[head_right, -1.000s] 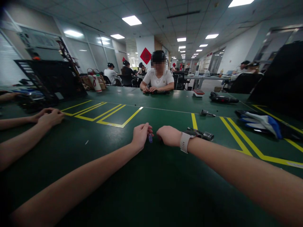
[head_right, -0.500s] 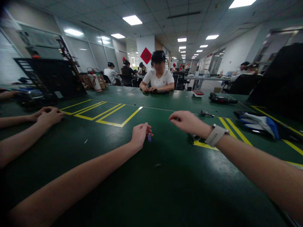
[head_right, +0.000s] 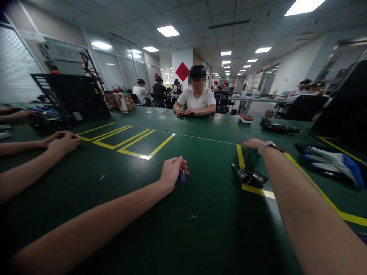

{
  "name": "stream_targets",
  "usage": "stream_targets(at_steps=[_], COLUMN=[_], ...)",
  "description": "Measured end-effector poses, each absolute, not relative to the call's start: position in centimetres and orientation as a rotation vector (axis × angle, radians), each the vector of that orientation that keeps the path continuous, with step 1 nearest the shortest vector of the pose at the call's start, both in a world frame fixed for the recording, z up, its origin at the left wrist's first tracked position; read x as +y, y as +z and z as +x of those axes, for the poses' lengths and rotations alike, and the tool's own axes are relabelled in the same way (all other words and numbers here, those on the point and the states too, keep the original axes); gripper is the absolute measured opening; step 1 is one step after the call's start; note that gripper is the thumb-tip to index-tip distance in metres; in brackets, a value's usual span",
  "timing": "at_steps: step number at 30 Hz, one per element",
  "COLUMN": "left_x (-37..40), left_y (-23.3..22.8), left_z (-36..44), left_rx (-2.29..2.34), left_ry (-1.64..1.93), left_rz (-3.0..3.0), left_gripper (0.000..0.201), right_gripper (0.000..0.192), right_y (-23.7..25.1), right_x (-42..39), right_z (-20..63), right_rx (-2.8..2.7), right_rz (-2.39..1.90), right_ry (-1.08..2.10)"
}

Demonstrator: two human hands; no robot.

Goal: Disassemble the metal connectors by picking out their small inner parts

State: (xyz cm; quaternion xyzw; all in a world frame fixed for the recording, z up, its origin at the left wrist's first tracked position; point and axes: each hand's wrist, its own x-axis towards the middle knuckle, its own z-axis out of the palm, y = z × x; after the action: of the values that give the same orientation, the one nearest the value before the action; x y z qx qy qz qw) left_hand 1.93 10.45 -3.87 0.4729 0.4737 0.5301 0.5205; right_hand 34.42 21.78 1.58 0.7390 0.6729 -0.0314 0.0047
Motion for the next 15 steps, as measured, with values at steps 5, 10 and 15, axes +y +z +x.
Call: stream_targets(at_steps=[5, 10, 15], left_x=[10.7, 10.3, 9.2], left_y=[-4.3, -3.8, -2.7], left_z=[2.1, 1.9, 2.0], left_rx=[1.118, 1.108, 1.082], left_ry=[1.291, 1.270, 1.250], left_rz=[1.145, 1.146, 1.176], left_gripper=[0.024, 0.023, 0.017], right_gripper=[0.032, 0.031, 0.026], right_y=[0.3, 0.7, 2.3], right_x=[21.6, 19.4, 13.5], right_z=[32.2, 26.7, 20.2], right_rx=[2.240, 2.514, 2.846], right_rz=[2.258, 2.104, 1.860], right_ry=[-0.234, -0.480, -0.913])
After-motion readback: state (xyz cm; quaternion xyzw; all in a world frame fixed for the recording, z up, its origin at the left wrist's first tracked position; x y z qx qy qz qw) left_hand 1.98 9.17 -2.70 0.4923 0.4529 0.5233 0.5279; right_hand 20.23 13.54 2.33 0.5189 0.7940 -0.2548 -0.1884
